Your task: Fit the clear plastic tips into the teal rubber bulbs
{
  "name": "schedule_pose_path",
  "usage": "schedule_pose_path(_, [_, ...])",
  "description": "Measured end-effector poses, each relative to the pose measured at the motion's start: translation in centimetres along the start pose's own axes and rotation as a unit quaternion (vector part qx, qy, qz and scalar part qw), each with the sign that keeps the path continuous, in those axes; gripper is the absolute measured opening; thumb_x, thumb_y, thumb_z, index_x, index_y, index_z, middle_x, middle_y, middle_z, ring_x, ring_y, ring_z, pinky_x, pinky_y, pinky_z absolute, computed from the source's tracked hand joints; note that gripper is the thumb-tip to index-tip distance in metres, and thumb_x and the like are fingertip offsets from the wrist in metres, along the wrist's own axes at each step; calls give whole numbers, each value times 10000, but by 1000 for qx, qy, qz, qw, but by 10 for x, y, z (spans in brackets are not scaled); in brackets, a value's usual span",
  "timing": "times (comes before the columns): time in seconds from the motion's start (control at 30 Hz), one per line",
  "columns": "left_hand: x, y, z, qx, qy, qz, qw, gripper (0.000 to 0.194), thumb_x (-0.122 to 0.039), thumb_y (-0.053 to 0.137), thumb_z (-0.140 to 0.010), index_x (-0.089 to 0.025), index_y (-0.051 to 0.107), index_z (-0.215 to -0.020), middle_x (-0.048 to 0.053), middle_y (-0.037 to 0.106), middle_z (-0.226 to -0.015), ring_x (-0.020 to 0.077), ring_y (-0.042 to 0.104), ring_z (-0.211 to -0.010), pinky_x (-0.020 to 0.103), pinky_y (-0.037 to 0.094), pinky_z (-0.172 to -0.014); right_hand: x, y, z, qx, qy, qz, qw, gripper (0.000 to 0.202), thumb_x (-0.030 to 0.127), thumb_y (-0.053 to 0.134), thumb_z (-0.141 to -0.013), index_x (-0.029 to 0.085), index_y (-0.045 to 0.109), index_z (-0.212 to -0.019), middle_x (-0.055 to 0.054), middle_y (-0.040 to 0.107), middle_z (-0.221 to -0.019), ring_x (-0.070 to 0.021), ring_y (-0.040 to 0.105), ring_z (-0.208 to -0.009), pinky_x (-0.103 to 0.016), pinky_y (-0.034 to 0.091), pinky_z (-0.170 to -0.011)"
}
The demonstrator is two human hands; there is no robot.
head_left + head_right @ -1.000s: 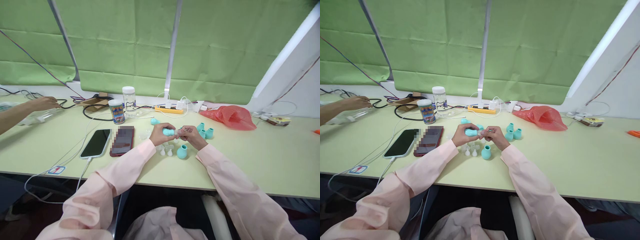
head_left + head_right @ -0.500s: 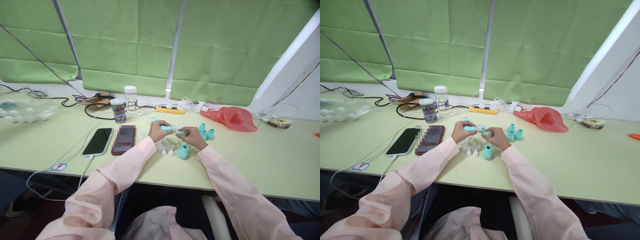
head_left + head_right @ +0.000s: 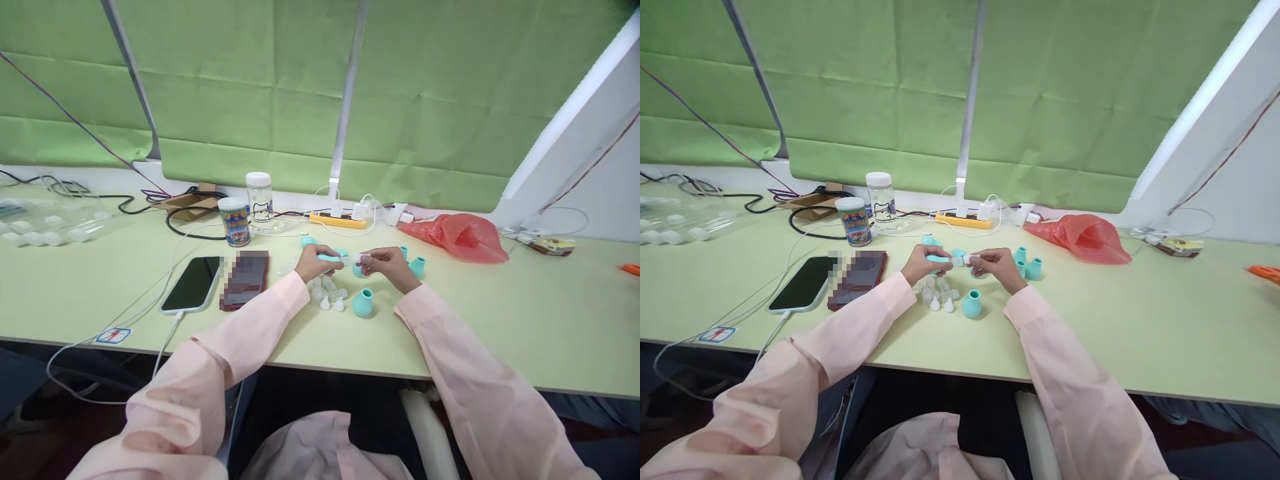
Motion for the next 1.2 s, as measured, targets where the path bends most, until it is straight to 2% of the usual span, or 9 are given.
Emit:
schedule_pose_path(0.13, [-3, 1, 3, 19, -8, 38, 999, 240, -124, 678, -457, -60, 582, -668, -9, 517, -463, 70, 478, -398, 219, 421, -419, -1, 1, 1, 30, 8, -34, 999, 280, 333, 637, -586, 126, 644, -773, -73, 637, -702, -153, 589, -579, -304, 500, -573])
schedule_pose_path(0.33, [0, -1, 3, 44, -28, 89, 995, 280, -148, 698, -451, -59, 586, -691, 13, 546, -504, 84, 503, -430, 234, 435, -449, -4, 0, 0, 42, 19, -42, 998, 294, 335, 646, -578, 135, 649, -793, -72, 646, -708, -161, 599, -595, -308, 508, -593])
schedule_pose_path(0.53, [0, -2, 2, 37, -27, 69, 997, 295, -156, 710, -427, -53, 591, -676, 5, 535, -477, 75, 486, -406, 222, 413, -436, -7, 2, 1, 45, 29, -33, 998, 295, 331, 646, -581, 131, 652, -798, -77, 653, -714, -176, 609, -615, -321, 513, -624])
schedule_pose_path(0.77, [-2, -2, 3, 32, 7, 60, 998, 299, -185, 708, -432, -58, 594, -677, -9, 523, -449, 67, 471, -394, 211, 390, -422, -6, 7, 1, 34, 41, -47, 997, 313, 359, 642, -571, 128, 657, -781, -83, 654, -720, -178, 610, -628, -340, 513, -658])
schedule_pose_path(1.2, [-2, -2, 2, 49, 36, 1, 998, 251, -169, 689, -443, -63, 593, -649, -9, 526, -460, 66, 473, -392, 201, 395, -420, -14, 9, 1, 86, 74, -88, 990, 269, 330, 649, -574, 103, 659, -719, -89, 645, -697, -153, 595, -577, -327, 507, -601])
Point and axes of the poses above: each hand's wrist, its own z-axis away from the middle knuckle, its own y-axis out of the palm, x = y × z, the point moved 2 cm from there along -z, towards the middle knuckle
